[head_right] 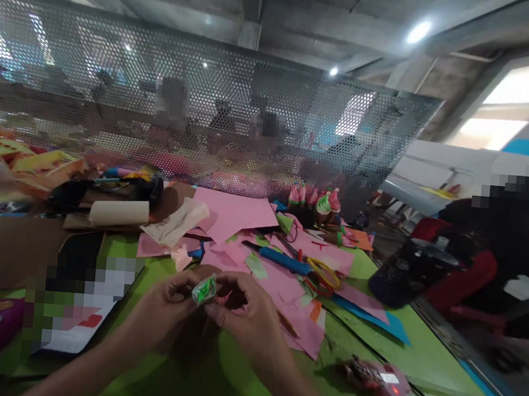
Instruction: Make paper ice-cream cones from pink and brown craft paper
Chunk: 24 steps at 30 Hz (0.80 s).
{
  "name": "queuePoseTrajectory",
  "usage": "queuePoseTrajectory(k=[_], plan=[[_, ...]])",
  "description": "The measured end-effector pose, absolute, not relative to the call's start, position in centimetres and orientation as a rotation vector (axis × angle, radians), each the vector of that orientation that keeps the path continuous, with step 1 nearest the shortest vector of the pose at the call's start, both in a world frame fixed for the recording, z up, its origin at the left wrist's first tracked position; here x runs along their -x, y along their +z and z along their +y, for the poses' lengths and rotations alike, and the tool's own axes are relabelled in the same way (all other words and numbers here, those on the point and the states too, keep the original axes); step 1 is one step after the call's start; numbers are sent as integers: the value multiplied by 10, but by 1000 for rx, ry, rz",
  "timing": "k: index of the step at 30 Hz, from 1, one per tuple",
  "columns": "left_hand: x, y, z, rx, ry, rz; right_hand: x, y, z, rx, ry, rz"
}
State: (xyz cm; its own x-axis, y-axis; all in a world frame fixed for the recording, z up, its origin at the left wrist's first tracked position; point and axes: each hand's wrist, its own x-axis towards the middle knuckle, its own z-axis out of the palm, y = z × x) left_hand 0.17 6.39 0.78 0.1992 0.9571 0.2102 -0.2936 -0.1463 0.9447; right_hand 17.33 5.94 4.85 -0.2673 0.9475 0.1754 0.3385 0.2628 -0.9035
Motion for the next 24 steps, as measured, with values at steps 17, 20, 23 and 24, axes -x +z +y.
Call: queuePoseTrajectory(k=[17,20,23,24], plan=[[4,9,47,-1398,1051,777,-171,41,56,1117,864,-1776],[4,12,42,-1395,969,718,-170,40,54,1114,884,-1703],[2,11,42,-1443,990,748,-168,39,53,1109,897,-1680],[1,10,42,-1447,1002,780,-167,39,52,1111,890,-1683]])
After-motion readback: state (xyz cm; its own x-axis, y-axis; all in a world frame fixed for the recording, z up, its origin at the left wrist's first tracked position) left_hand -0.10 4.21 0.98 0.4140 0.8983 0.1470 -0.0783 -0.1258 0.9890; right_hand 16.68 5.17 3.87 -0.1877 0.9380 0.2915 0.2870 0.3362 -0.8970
